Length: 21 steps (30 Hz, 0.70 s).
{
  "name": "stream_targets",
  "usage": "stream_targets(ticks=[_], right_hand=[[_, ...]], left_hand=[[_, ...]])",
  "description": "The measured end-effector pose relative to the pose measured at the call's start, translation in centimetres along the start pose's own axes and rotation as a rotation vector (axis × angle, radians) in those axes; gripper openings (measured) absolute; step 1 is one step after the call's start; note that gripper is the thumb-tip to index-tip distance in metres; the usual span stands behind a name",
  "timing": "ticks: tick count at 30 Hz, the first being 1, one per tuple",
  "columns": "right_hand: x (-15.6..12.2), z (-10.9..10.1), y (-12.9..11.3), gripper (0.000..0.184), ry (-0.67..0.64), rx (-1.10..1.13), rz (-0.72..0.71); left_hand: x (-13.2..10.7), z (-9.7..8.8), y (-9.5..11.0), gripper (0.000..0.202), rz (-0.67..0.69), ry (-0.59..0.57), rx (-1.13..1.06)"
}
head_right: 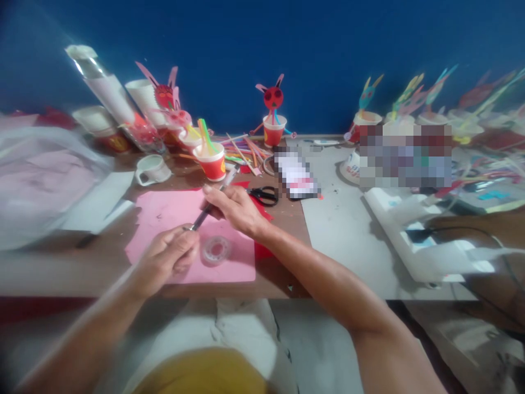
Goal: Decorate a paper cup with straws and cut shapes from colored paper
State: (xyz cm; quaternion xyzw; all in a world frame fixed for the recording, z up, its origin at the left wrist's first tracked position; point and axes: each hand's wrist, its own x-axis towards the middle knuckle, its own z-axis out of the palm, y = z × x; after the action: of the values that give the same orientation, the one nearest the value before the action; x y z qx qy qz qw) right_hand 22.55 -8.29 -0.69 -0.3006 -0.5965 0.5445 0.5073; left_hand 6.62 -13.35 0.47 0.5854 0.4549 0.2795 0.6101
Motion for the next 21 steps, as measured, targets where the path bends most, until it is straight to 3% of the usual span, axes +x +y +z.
stream_targets(ticks=[3, 5, 7, 10, 12, 15, 17, 21], right_hand=[[0.0, 0.1, -0.1, 0.042, 0.002, 0.024, 0.065], [0.4, -1.4, -0.9, 0.042, 0.065, -0.001, 0.076], [1.0, -3.9, -2.0, 0.045, 0.289, -0.036, -0.023], [1.4, -6.8, -2.6, 0.045, 0.454, -0.052, -0.124], [1.3, -6.9, -1.9, 0.044, 0.456, -0.020, -0.107], [0.6, -5.2, 0.0, 0.040, 0.304, 0.019, -0.035], [0.1, -4.4, 0.7, 0.037, 0.282, 0.043, -0.037], [-0.3, -4.6, 0.9, 0.036, 0.339, 0.053, -0.025]], left_hand=[[-0.8, 0.8, -0.1, 0.039, -0.080, -0.076, -0.190], [-2.2, 1.2, -0.6, 0.041, -0.075, -0.098, -0.224], [-4.4, 1.5, -1.3, 0.042, -0.094, -0.113, -0.154], [-7.8, 1.7, -1.9, 0.037, -0.296, -0.073, -0.013], [-8.9, 1.9, -1.9, 0.032, -0.183, 0.001, 0.213], [-8.4, 2.3, -1.5, 0.012, 0.235, 0.078, 0.603], [-7.4, 2.7, -1.7, 0.005, 0.465, 0.125, 0.780], [-5.9, 3.7, -2.6, 0.007, 0.595, 0.133, 0.977]])
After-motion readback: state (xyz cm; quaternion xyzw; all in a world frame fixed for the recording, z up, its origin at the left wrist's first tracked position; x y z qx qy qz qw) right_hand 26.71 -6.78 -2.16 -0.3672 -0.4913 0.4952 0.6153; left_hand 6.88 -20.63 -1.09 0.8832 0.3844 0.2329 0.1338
